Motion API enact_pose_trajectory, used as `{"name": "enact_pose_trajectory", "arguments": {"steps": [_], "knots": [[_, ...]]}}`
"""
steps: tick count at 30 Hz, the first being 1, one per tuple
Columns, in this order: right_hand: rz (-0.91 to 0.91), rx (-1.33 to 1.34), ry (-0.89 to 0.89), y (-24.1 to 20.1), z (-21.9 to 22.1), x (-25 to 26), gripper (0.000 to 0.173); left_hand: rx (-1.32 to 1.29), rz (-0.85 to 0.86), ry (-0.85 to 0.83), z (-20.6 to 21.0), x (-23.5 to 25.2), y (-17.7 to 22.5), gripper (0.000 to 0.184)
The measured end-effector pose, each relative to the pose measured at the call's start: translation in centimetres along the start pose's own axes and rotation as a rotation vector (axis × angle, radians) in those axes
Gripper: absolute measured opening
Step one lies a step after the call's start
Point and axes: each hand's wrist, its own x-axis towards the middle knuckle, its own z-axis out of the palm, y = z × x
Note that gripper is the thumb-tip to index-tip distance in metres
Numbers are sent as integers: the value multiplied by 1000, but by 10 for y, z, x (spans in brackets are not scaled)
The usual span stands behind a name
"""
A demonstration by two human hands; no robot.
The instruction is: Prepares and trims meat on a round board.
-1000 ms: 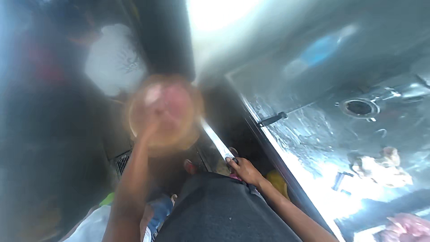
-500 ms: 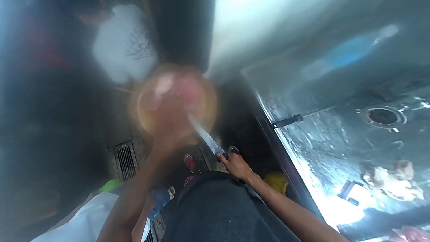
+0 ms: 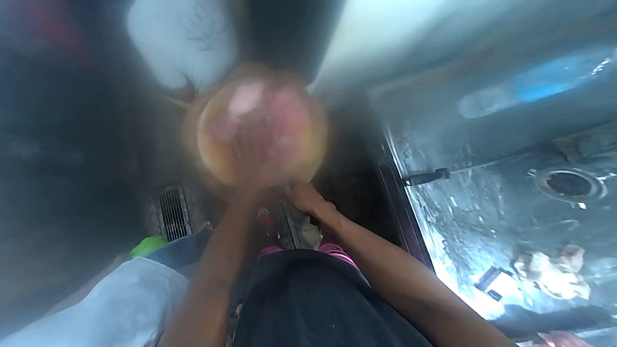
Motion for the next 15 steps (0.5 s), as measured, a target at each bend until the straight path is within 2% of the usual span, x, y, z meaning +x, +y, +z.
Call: {"name": "enact_pose_trajectory", "arguments": {"steps": [9, 15], "knots": [[81, 46, -122, 46, 22, -36, 70, 78, 48, 67, 12, 4, -6, 83], [98, 77, -147, 34, 19, -18, 69, 94, 101, 80, 18, 10, -11, 79]]}}
